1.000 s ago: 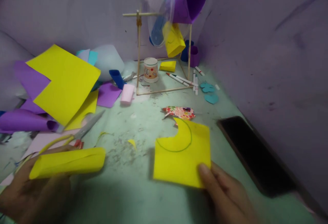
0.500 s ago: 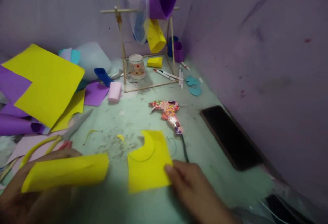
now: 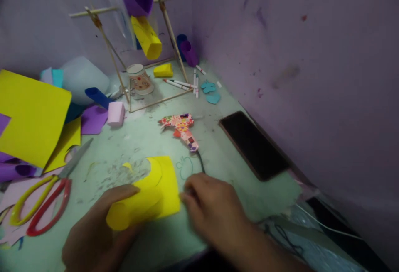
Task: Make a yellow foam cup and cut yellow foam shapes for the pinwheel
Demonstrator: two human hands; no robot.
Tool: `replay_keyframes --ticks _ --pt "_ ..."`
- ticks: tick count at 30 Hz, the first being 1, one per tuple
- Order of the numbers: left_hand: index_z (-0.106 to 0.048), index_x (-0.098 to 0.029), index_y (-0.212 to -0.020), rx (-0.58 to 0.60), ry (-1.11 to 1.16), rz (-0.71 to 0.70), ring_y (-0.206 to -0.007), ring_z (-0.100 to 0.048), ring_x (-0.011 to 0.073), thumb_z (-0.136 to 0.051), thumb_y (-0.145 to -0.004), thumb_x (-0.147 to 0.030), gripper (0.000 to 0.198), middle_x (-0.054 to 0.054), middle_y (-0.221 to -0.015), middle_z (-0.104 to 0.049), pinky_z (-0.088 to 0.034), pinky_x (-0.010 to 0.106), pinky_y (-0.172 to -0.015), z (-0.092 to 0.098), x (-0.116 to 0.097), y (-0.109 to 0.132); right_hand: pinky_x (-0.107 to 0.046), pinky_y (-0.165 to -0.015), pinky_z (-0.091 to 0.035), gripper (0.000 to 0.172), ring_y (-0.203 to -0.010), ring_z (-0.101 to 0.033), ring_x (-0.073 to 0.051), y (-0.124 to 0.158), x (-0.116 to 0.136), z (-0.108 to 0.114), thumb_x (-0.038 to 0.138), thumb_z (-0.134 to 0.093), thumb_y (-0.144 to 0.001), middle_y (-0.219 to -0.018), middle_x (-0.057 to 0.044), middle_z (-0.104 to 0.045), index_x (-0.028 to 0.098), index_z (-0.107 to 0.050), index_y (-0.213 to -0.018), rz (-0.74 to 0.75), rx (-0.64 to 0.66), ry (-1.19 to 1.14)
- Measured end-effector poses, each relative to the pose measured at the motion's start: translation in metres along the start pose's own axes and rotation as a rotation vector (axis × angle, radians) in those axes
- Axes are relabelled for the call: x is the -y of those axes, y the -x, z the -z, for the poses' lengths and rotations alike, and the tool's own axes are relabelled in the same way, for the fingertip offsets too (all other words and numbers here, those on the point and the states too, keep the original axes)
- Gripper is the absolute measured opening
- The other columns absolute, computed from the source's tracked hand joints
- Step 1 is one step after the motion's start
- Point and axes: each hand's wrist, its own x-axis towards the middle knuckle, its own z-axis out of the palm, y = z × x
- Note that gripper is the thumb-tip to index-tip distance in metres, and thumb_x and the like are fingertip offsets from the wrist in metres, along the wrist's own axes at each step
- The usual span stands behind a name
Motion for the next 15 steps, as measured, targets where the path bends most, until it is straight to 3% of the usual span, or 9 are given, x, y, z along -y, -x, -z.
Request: replay_keyframes --ticks 3,5,10,15 --pt "-0.050 -0.020 -0.110 0.044 0.007 -0.041 -0.089 -0.062 0.0203 -0.064 -0.077 -0.030 0.038 0.006 -0.099 -0.063 -0.054 0.032 -0.080 -0.001 0.003 -0.001 -0.034 -0.078 -0.050 0.021 -0.094 -0.060 -0.021 -0.002 0.000 -0.002 0.017 -0.057 -0.082 -0.104 -0.007 -0.065 0.018 -0.061 -0.103 0.257 -0.125 -0.061" --pt "-0.049 -0.020 -0.113 0.054 0.006 -0.047 -0.092 -0.062 0.0209 -0.063 -0.078 -0.028 0.039 0.007 -0.101 -0.063 -0.054 0.033 -0.083 -0.004 0.007 0.003 -0.033 -0.086 -0.049 0.028 -0.103 -0.057 -0.020 -0.005 0.001 -0.003 0.015 -0.055 -0.084 -0.113 -0.007 -0.063 0.018 -0.057 -0.112 0.352 -0.103 -0.093" --pt "-0.045 -0.022 -0.121 0.051 0.039 0.013 -0.100 -0.060 0.0246 -0.064 -0.077 -0.030 0.049 0.009 -0.110 -0.061 -0.051 0.038 -0.088 -0.015 0.011 0.014 -0.035 -0.088 -0.050 0.033 -0.103 -0.059 -0.019 -0.011 0.000 -0.007 0.014 -0.053 -0.084 -0.111 -0.005 -0.065 0.021 -0.053 -0.117 0.360 -0.011 -0.149" --pt "-0.045 -0.023 -0.116 0.058 0.159 0.002 -0.095 -0.062 0.0224 -0.060 -0.078 -0.030 0.042 0.007 -0.103 -0.063 -0.053 0.035 -0.083 -0.019 0.007 0.006 -0.038 -0.090 -0.050 0.039 -0.107 -0.058 -0.021 -0.013 0.001 -0.004 0.019 -0.059 -0.083 -0.115 -0.006 -0.063 0.024 -0.049 -0.120 0.350 -0.013 -0.175"
